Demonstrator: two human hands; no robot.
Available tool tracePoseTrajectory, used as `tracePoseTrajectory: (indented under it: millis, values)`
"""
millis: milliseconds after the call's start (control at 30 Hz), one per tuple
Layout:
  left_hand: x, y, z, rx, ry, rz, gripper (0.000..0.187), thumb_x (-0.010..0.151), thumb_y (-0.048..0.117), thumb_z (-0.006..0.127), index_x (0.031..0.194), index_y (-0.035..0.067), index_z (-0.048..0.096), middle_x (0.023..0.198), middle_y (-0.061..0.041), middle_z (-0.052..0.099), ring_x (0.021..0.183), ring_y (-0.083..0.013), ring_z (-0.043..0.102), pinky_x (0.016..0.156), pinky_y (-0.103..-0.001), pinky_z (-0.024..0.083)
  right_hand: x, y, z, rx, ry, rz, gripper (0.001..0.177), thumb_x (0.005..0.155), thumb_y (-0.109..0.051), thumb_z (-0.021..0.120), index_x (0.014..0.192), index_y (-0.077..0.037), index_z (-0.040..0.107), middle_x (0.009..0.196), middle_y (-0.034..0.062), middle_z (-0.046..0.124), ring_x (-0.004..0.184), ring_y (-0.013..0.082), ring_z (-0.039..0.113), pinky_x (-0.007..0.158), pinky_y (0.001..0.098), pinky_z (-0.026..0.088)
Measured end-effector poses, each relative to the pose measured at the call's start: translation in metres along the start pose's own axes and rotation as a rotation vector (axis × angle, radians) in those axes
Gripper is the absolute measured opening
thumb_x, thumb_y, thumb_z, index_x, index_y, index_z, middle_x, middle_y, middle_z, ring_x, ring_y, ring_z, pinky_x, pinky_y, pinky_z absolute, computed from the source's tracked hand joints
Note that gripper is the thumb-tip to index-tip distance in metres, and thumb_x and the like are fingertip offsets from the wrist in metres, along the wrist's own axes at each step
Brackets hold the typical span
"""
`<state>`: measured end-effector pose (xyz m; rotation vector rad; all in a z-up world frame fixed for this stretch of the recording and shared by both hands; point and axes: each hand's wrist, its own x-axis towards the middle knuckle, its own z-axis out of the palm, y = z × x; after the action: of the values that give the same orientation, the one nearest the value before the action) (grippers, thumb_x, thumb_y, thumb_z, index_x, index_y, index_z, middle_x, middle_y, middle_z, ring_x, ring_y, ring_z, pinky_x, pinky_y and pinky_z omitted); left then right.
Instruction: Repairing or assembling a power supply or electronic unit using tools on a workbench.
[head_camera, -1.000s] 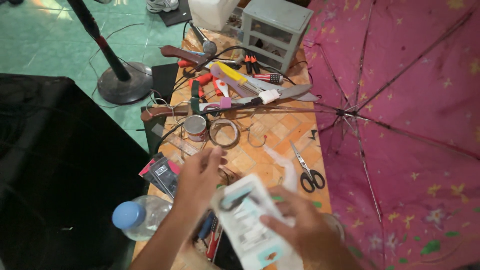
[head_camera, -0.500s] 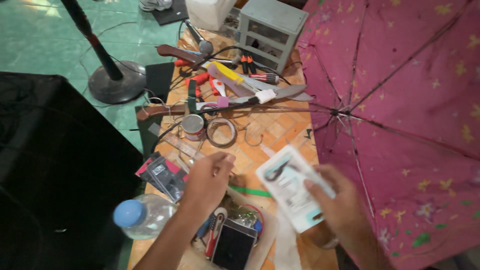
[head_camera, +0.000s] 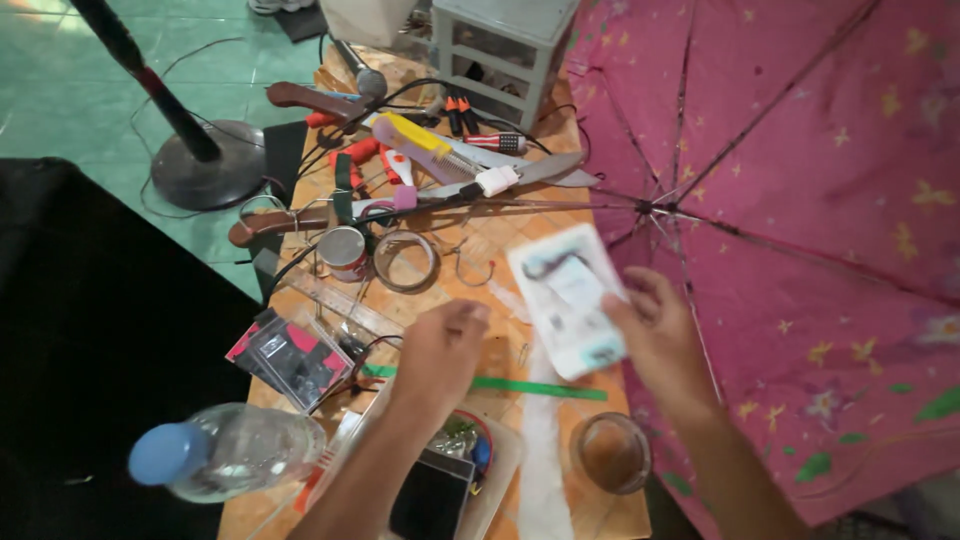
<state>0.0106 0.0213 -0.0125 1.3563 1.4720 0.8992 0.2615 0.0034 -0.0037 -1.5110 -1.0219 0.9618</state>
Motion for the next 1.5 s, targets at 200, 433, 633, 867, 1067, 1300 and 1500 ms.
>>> tracePoseTrajectory:
  millis: [200,433,633,867,1067,1300,1500]
  values:
    - [0.006,-0.012,-0.004,0.068,0.013,0.01,0.033,0.093,0.029,0.064,0.109,0.002,0.075,0.095,-0.012,0.079,0.082,-0.0206,0.076,0.076,-0.033,0.058,-0.057,0.054,-0.005,-0.81,-0.298,-0.477,0.043,0.061,-0.025,0.092,0.099,-0.015,0.074,0.098,0.0036,0.075,0.099,0.0254,0.066,0.092,0.0471,0.047]
    - [0.008,-0.037,0.01,-0.051,0.005,-0.084,0.028,0.095,0.024,0.063,0.105,0.002,0.075,0.089,-0.01,0.08,0.081,-0.0178,0.076,0.074,-0.032,0.057,-0.089,0.033,0.047,-1.313,-0.607,-0.296,0.055,0.067,-0.044,0.091,0.107,-0.012,0.07,0.105,0.0088,0.069,0.118,0.0325,0.053,0.111,0.0697,0.018]
    - [0.0,-0.033,0.001,-0.125,0.017,-0.019,0.024,0.096,0.02,0.062,0.107,0.002,0.075,0.09,-0.008,0.08,0.083,-0.0144,0.076,0.076,-0.029,0.057,-0.084,0.015,0.031,-0.931,-0.459,-0.327,0.033,0.075,-0.024,0.081,0.105,-0.012,0.077,0.096,0.0077,0.075,0.101,0.0279,0.066,0.101,0.0551,0.041]
    - [-0.041,0.055,-0.041,-0.313,0.011,-0.013,0.029,0.096,0.023,0.062,0.115,0.004,0.074,0.1,-0.008,0.079,0.092,-0.0162,0.073,0.079,-0.031,0.055,-0.097,-0.116,0.012,-0.653,-0.417,0.071,0.039,0.087,-0.02,0.075,0.122,-0.004,0.071,0.104,0.013,0.079,0.092,0.0214,0.076,0.078,0.033,0.058]
    - [-0.095,0.146,-0.069,-0.396,-0.271,0.055,0.053,0.097,0.039,0.064,0.136,0.004,0.063,0.13,-0.006,0.071,0.123,-0.0161,0.064,0.101,-0.028,0.048,-0.11,-0.193,-0.006,-0.279,-0.481,-0.014,0.03,0.09,-0.016,0.071,0.115,0.001,0.072,0.102,0.0059,0.077,0.091,0.0121,0.07,0.077,0.0291,0.057]
    - [-0.109,0.194,-0.052,-0.289,-0.303,0.237,0.066,0.082,0.022,0.084,0.138,-0.001,0.059,0.118,-0.015,0.068,0.108,-0.0196,0.062,0.088,-0.034,0.055,-0.091,-0.243,-0.003,0.054,-0.462,-0.119,0.028,0.094,-0.015,0.073,0.114,0.003,0.071,0.105,0.0075,0.074,0.096,0.0129,0.068,0.082,0.0289,0.054]
    - [-0.083,0.195,-0.04,-0.607,0.195,0.162,0.032,0.089,0.008,0.074,0.118,-0.002,0.064,0.101,-0.006,0.075,0.088,-0.0132,0.072,0.078,-0.029,0.059,-0.072,-0.245,-0.016,0.084,-0.544,-0.013,0.053,0.09,-0.026,0.073,0.136,-0.004,0.057,0.124,0.0067,0.068,0.117,0.0157,0.064,0.094,0.0317,0.054]
